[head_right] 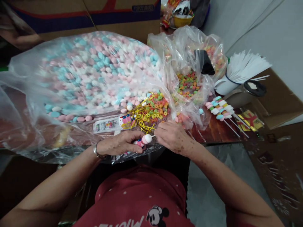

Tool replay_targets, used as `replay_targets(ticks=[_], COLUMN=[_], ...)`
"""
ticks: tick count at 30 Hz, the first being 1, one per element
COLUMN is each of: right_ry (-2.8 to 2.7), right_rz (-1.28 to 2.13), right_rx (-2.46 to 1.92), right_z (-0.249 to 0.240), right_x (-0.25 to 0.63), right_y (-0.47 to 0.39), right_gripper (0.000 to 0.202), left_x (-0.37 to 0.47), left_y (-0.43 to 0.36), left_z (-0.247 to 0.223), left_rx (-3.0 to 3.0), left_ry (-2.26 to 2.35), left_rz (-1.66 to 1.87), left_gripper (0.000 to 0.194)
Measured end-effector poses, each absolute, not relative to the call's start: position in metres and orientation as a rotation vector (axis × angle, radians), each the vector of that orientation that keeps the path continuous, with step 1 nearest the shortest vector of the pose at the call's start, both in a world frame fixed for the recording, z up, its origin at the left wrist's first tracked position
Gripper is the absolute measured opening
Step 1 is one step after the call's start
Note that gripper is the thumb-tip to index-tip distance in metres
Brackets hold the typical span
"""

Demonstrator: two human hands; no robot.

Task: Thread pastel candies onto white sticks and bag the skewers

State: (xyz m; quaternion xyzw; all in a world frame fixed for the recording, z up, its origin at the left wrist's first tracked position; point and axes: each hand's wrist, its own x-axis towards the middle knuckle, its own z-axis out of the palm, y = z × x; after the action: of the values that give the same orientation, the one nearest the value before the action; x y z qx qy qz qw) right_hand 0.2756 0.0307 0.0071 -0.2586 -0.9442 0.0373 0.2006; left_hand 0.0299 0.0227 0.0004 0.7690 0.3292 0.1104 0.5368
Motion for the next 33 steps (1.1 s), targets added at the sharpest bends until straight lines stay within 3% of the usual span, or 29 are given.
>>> replay_targets(ticks=[4,8,19,25,33], right_ry=[-2.574,-2.590,-2.681,-2.634,-2.640], right_rz=[0.182,0.185,0.174,0.126,0.313], right_rx=[-0.760,-0.771,-0.786,-0.742,-0.780], right_z=[0.007,0.009,0.008,0.012,0.001], right_x=[0.280,0.283,0.290,0.289,0.287], right_y=[0.032,0.032,0.033,0.035,0.030], right_gripper=[0.026,0.027,0.026,0.027,0.026], left_x=[0.022,0.017,0.004,0.000,0.007], left_y=[0.025,0.027,0.029,0.037,0.036], left_z=[0.011,0.018,0.011,0.014,0.008], left_rx=[1.923,2.079,1.977,1.854,2.017], left_ry=[0.911,0.911,0.767,0.722,0.729], left_rz=[0.219,0.055,0.104,0.064,0.082], left_gripper=[0.046,0.042,0.048,0.043,0.039])
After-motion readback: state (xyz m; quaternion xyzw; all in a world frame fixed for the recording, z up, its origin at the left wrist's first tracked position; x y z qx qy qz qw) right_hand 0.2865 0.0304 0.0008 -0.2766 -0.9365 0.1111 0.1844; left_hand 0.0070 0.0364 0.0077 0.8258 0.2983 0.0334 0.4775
